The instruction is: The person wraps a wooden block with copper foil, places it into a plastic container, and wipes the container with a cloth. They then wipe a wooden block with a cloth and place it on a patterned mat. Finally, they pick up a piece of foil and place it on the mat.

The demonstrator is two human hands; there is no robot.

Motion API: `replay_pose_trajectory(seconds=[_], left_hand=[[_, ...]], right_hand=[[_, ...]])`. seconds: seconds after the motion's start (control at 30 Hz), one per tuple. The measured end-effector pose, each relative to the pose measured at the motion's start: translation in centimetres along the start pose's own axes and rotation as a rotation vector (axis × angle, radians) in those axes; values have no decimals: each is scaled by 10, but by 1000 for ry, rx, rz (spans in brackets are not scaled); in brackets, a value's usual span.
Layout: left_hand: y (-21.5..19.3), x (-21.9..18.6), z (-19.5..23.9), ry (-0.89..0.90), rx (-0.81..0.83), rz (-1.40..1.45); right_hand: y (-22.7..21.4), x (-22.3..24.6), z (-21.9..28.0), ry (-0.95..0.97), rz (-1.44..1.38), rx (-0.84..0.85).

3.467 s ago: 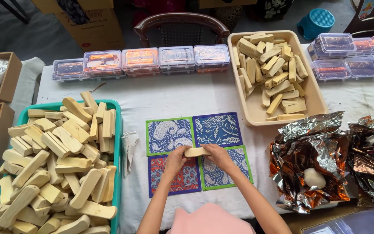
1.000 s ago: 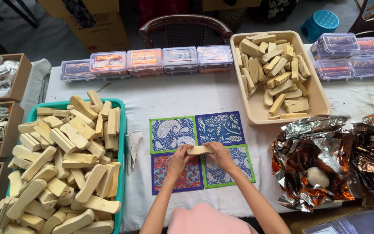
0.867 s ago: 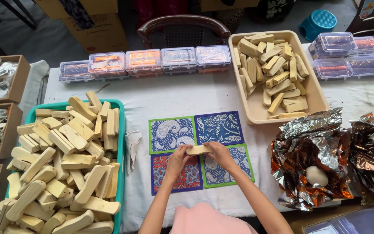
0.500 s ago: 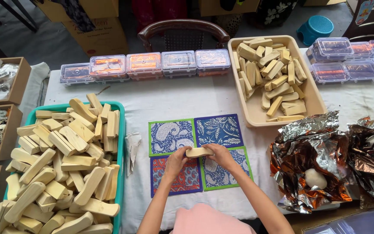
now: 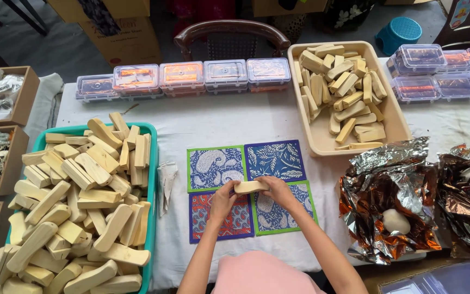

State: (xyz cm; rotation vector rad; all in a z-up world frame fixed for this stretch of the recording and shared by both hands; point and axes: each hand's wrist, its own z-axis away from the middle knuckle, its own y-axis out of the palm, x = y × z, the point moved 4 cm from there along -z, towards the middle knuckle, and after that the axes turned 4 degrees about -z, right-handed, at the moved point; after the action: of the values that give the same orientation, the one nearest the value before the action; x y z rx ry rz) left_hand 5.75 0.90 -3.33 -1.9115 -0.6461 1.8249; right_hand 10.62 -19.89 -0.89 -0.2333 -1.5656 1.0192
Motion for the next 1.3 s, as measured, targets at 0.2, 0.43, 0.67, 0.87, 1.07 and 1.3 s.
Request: replay_pose_trajectory(seconds=[0.2,0.43,0.67,0.87,1.07,1.3], left_hand=[[3,4,1,-11,-15,54],[3,2,2,-50,-20,105],[13,18,-1,-56,-33,241],[25,52,7,-232,-58,338],[20,47,72,-222,-145,48],[38,41,102,164,-48,-505]], right_hand=[[0,1,2,37,-15,28],[-1,0,2,50,-52,8],[-3,-2,0,153,-75,28],[1,-10,8,170,-139,-51],[26,-28,50,138,-82,-352],[84,-28,103,90,407,-390]])
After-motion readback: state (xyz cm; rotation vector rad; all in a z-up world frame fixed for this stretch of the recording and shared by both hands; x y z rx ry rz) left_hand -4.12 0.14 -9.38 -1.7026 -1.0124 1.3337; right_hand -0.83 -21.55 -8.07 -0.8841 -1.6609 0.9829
